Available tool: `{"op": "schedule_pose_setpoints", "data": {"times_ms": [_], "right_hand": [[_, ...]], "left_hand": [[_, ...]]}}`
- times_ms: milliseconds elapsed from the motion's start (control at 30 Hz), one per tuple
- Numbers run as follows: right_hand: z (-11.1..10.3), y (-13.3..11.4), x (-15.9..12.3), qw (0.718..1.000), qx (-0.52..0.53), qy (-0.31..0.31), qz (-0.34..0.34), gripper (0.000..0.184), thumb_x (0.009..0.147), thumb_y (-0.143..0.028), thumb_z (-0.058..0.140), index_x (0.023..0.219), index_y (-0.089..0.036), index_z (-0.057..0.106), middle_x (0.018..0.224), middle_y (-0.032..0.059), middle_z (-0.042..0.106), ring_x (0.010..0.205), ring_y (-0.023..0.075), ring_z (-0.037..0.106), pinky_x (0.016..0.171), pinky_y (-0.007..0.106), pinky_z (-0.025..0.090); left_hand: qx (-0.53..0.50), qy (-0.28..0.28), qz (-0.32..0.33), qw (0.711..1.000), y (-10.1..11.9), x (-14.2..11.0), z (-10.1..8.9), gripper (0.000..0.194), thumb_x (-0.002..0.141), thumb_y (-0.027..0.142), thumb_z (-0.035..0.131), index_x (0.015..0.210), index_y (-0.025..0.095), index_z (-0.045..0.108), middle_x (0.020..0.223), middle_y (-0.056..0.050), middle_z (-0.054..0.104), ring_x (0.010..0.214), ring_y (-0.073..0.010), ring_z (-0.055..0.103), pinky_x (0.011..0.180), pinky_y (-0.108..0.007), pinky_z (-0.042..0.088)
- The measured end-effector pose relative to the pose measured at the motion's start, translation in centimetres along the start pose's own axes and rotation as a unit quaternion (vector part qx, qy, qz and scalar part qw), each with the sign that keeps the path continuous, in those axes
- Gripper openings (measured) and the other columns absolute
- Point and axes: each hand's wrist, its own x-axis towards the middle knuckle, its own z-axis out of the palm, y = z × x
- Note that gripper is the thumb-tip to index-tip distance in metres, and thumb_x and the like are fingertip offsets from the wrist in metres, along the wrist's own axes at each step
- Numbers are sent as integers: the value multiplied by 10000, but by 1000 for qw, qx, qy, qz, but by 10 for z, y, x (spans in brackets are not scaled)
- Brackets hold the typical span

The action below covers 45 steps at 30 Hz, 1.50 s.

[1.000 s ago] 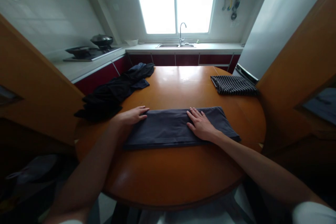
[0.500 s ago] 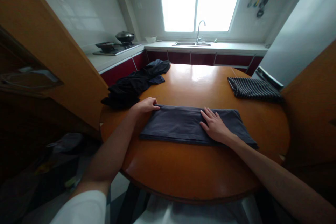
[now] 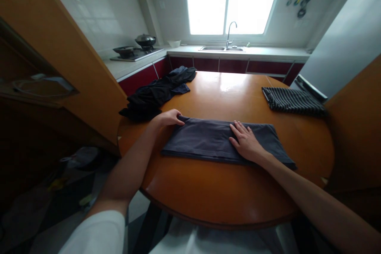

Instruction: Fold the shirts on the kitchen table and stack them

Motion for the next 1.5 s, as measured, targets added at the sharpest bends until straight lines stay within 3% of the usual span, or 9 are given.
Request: {"op": "schedule_pose_setpoints", "data": {"times_ms": [233,433,667,967,1067,1167,1300,1400,1500], "right_hand": [[-1,-15,2,998,0,54,-41,590,1048,-424,383,1556,-129,428,1664,164,285,1563,289,196,1248,544,191],[2,-27,5,994,15,-4,-109,645,1046,-483,386,1591,-138,365,1671,140,259,1558,271,214,1255,521,204],[1,-25,3,993,16,-5,-115,611,1049,-470,393,1577,-163,402,1672,149,244,1560,275,201,1252,532,206],[0,-29,3,981,84,0,-173,597,1040,-466,436,1545,-149,457,1650,147,316,1552,271,234,1263,512,221],[-4,-32,3,974,138,8,-181,557,1037,-444,455,1507,-150,511,1611,158,396,1539,277,276,1257,525,238],[-8,-36,2,957,236,40,-165,523,1033,-413,475,1492,-168,526,1505,163,544,1441,274,456,1205,508,351],[-7,-38,-1,909,394,58,-124,635,1026,-389,506,1610,-241,305,1293,112,698,1060,218,702,973,432,551],[-7,-40,-4,892,427,37,-145,658,1032,-392,503,1627,-258,253,1157,64,729,912,176,702,892,371,561],[-10,-43,-7,900,396,29,-178,588,1031,-391,506,1585,-243,377,1123,60,723,939,183,681,936,372,536]], "left_hand": [[-42,11,27,999,1,-2,-2,474,485,489,851,786,169,675,756,-16,692,727,-211,623,610,-272,436],[-26,13,24,999,7,-8,-1,545,474,433,860,905,174,651,858,-21,707,829,-243,650,633,-267,458],[-7,13,23,1000,7,-11,0,559,466,367,849,942,182,622,884,-26,706,852,-254,658,655,-276,479],[-50,45,154,986,32,-35,-1,604,651,347,760,1195,161,574,973,-43,675,866,-219,656,696,-284,509],[-17,61,218,974,53,-48,10,673,715,284,715,1353,180,531,998,-31,651,826,-178,631,691,-261,488],[32,63,259,963,73,-60,32,753,742,195,677,1466,223,469,931,2,624,764,-145,595,685,-245,464],[39,59,295,953,91,-66,71,759,736,100,639,1461,230,459,879,9,613,743,-146,586,671,-250,453],[44,77,295,951,96,-64,97,739,724,65,644,1427,206,465,890,-9,634,784,-177,618,693,-276,480],[37,96,286,953,96,-60,113,753,720,33,649,1427,194,449,1000,-52,676,897,-217,665,788,-319,524]]}}
